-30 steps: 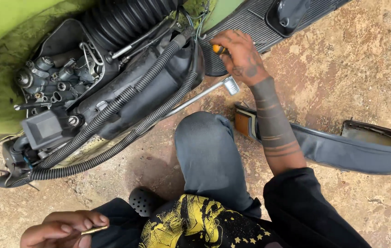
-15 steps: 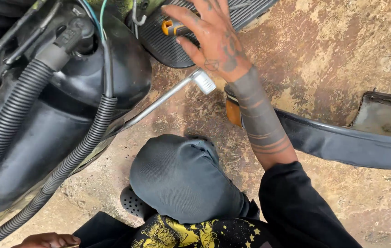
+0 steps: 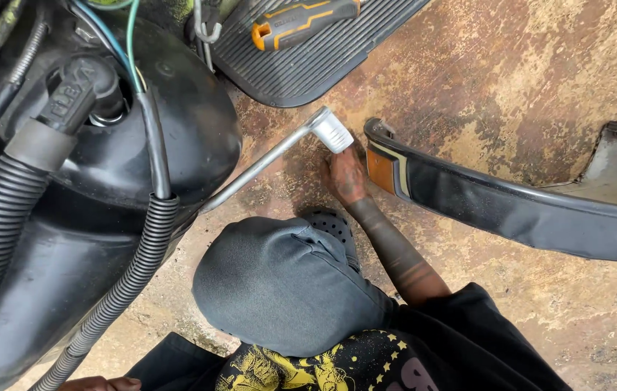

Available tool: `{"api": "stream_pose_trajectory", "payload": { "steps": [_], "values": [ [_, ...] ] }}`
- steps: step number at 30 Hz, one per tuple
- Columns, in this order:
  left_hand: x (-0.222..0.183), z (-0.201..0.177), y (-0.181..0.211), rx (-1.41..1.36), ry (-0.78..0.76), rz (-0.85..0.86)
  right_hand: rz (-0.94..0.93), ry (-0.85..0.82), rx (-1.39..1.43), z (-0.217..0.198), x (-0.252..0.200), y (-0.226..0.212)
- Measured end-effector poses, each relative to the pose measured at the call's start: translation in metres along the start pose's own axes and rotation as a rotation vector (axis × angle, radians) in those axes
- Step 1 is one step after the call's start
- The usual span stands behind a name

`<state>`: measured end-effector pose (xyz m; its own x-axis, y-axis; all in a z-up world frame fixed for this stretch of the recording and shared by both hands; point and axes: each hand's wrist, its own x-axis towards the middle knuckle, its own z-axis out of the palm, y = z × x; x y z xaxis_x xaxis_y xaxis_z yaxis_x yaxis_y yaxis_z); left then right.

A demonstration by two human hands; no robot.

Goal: The person sits on the ground beside a green scooter and uses a screwdriver on the exposed engine and carburetor area. They then hold a small brass component in both hands and repeatedly work on it with their fingers, turning and manipulating the part while seated.

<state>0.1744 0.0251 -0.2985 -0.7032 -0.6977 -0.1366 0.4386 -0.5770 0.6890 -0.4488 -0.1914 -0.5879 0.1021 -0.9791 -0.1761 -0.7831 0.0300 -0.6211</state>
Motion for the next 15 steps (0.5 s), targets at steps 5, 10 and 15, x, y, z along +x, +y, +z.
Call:
{"api": "stream_pose_trajectory", "payload": {
  "steps": [5,10,15],
  "values": [
    [0.096,0.068,0.052,0.255,0.345,0.099,0.371,-0.216,-0.316,0.072,0.026,0.05],
    [0.162,0.162,0.062,0.493,0.703,0.227,-0.348,-0.536,-1.409,0.021,0.036,0.008],
    [0.209,0.226,0.062,0.707,1.069,0.384,0.142,-0.097,-0.001,-0.052,0.012,-0.063]
  ]
}}
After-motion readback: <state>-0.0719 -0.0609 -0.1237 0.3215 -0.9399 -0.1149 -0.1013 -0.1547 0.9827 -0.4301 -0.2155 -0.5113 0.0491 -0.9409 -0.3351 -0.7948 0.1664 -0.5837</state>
